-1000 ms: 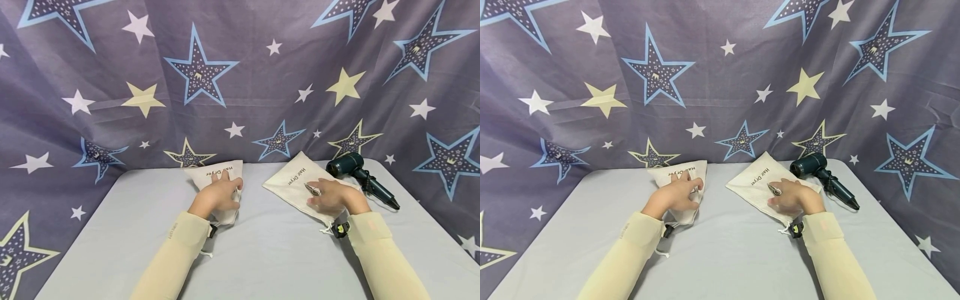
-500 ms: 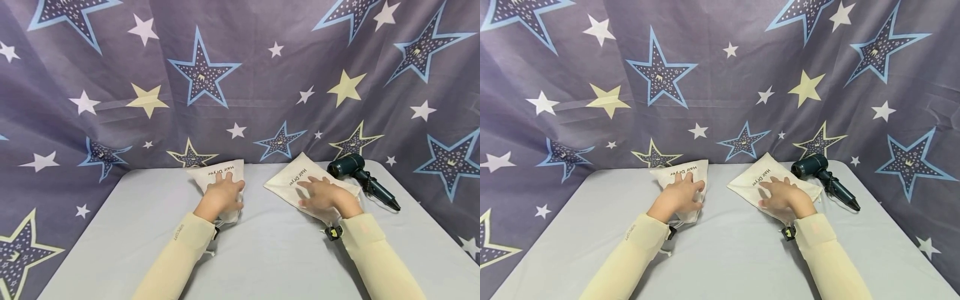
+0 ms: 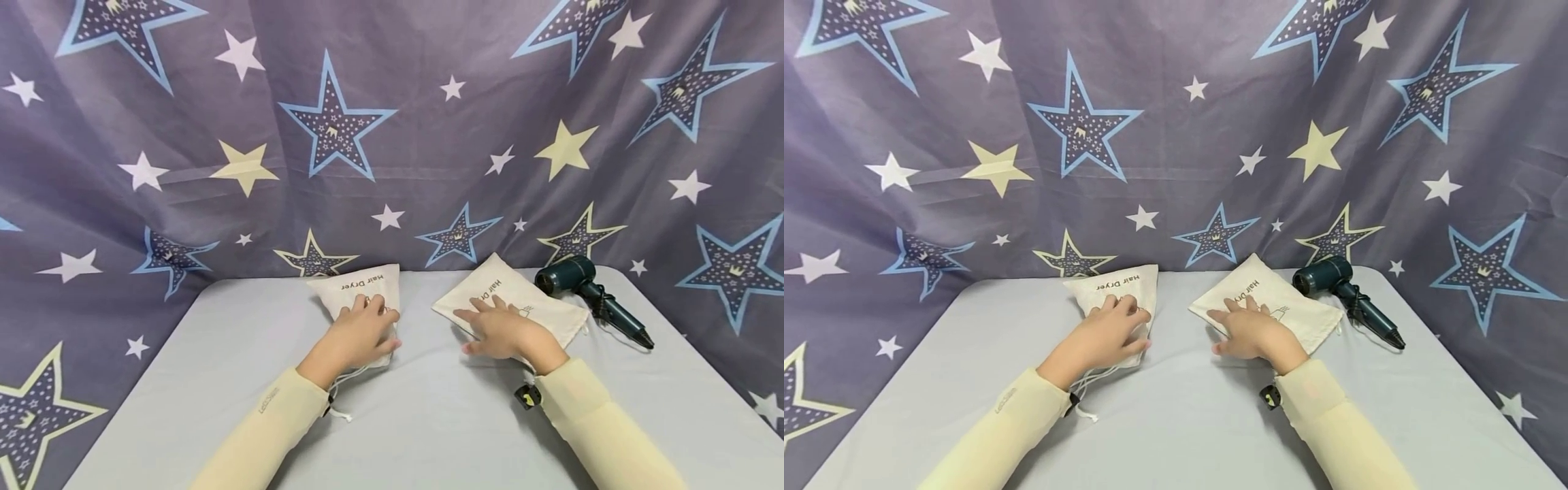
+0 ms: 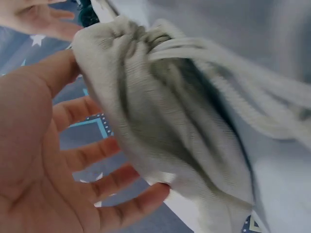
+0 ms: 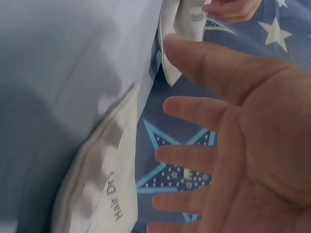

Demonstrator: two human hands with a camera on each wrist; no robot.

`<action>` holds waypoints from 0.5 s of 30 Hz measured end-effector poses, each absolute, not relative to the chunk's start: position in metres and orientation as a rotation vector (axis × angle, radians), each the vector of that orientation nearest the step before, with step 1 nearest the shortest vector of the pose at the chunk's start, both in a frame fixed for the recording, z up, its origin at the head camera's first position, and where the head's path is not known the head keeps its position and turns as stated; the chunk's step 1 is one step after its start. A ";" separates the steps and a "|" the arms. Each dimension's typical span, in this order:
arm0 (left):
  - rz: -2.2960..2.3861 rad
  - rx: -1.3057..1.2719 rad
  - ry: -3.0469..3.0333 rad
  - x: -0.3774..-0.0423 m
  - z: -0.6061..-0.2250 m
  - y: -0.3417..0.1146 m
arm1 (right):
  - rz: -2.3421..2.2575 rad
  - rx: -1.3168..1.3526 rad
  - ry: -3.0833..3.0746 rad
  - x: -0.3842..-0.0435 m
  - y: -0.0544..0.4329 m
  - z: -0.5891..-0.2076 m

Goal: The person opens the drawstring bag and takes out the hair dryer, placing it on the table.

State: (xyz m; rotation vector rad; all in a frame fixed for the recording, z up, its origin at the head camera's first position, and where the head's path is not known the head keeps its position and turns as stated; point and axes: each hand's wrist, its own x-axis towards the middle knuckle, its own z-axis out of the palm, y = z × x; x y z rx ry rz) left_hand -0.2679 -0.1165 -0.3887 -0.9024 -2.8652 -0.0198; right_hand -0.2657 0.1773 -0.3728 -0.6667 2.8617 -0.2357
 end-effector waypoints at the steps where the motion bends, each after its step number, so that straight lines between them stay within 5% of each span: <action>1: -0.023 -0.923 -2.845 -0.266 -0.391 -0.120 | -0.229 -0.685 2.864 -0.266 0.173 -0.373; 15: 0.160 -1.225 -2.576 -0.267 -0.397 -0.149 | -0.273 -1.349 3.084 -0.278 0.108 -0.381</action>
